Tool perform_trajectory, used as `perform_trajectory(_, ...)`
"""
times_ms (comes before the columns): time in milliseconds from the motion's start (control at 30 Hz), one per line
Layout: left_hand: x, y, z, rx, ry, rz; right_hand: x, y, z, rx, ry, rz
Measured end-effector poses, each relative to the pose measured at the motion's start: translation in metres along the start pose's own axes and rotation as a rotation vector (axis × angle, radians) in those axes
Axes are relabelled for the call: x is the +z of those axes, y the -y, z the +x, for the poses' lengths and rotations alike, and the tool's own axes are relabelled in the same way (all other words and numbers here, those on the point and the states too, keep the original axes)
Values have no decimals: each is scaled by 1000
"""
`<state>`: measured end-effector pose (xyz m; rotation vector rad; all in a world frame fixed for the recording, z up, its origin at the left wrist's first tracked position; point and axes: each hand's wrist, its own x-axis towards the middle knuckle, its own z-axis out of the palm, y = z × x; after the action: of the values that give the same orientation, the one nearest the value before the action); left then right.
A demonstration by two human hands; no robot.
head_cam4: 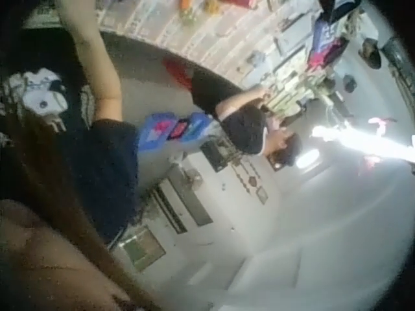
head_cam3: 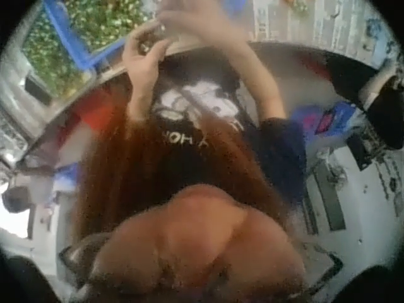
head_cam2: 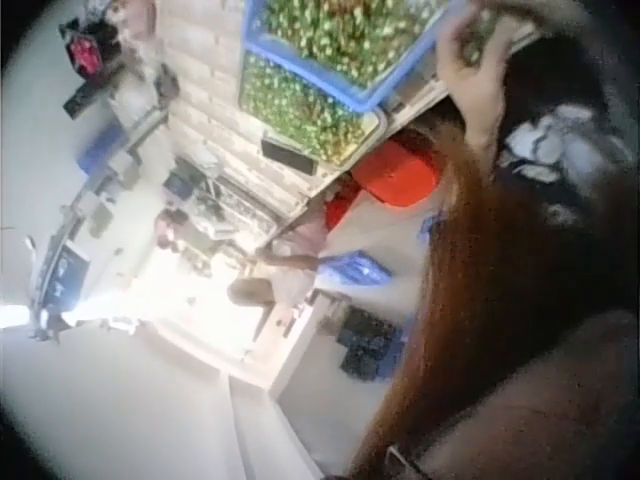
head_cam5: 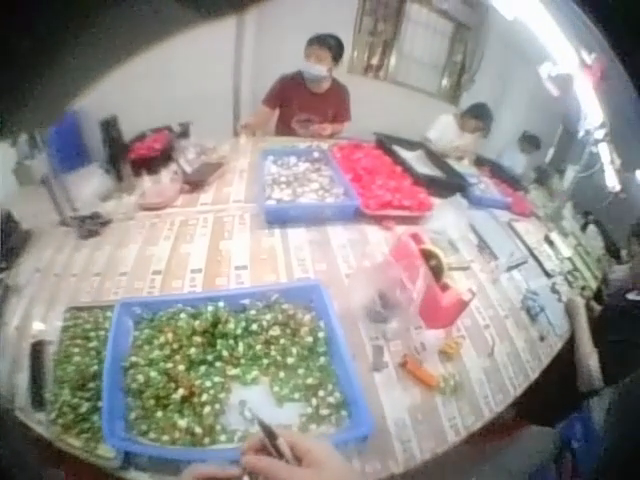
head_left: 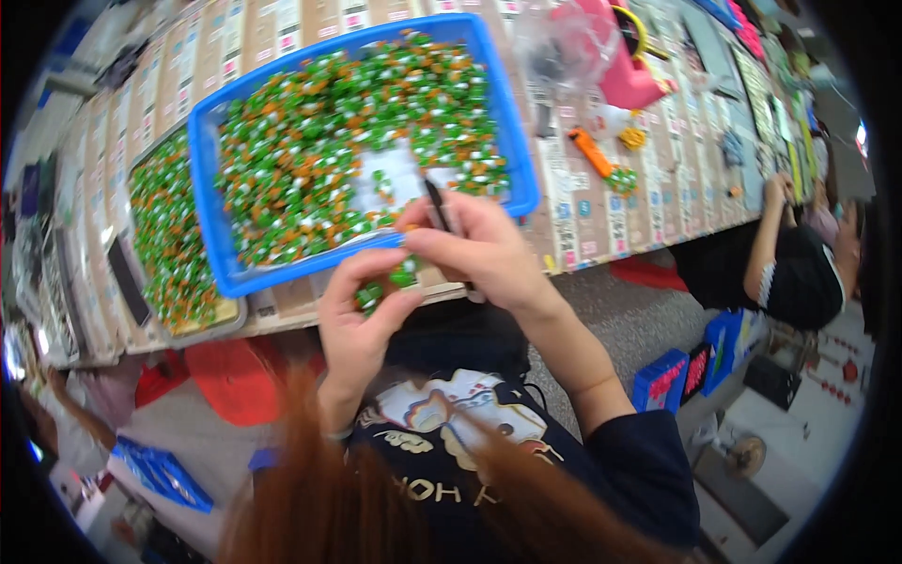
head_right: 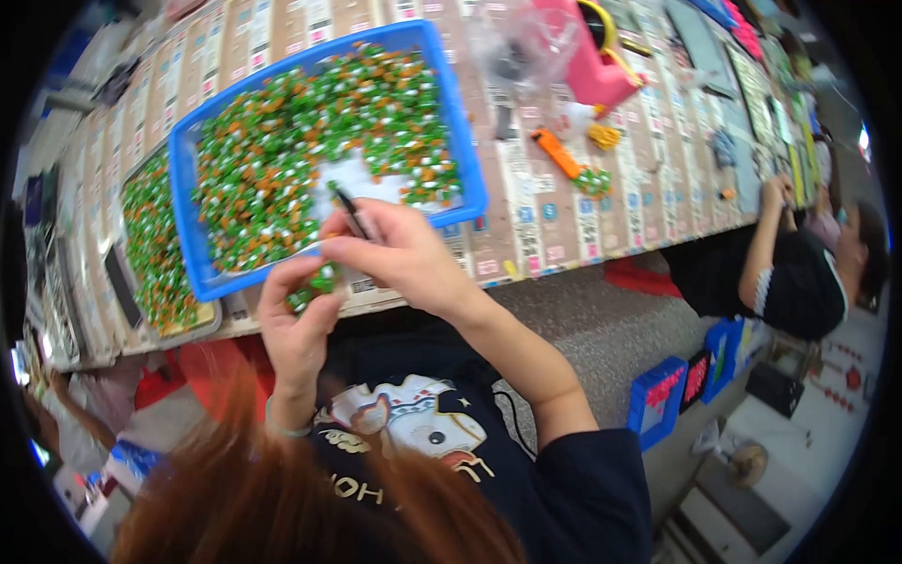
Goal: The person assembles small plastic toy parts using a manual tool, then inspects the assembled components.
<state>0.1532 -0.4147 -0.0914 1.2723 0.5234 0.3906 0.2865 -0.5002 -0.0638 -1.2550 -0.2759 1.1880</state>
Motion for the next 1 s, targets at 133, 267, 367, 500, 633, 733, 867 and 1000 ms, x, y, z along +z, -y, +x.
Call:
perform_trajectory(133,7,-4,-1,-132,36,-528,-16,5,1,-251,174,-322)
perform_trajectory(267,-7,-10,4,-459,236,-540,-24,26,2,-168,336,-443)
perform_trajectory(367,-18,-13,5,-600,398,-541,-19,32,13,-277,595,-686)
perform_trajectory(500,-30,-16,6,-596,344,-450,10,27,10,-358,326,-648)
perform_trajectory(633,-48,-13,10,-428,105,-661,31,7,-2,-324,-161,-557)
perform_trajectory(733,-57,-16,8,-410,58,-633,48,-8,-13,-376,-80,-730)
perform_trajectory(867,-63,-16,4,-354,64,-632,63,-28,-13,-274,-101,-753)
perform_trajectory(1000,-66,-14,1,-332,38,-601,67,-37,-6,-427,-157,-900)
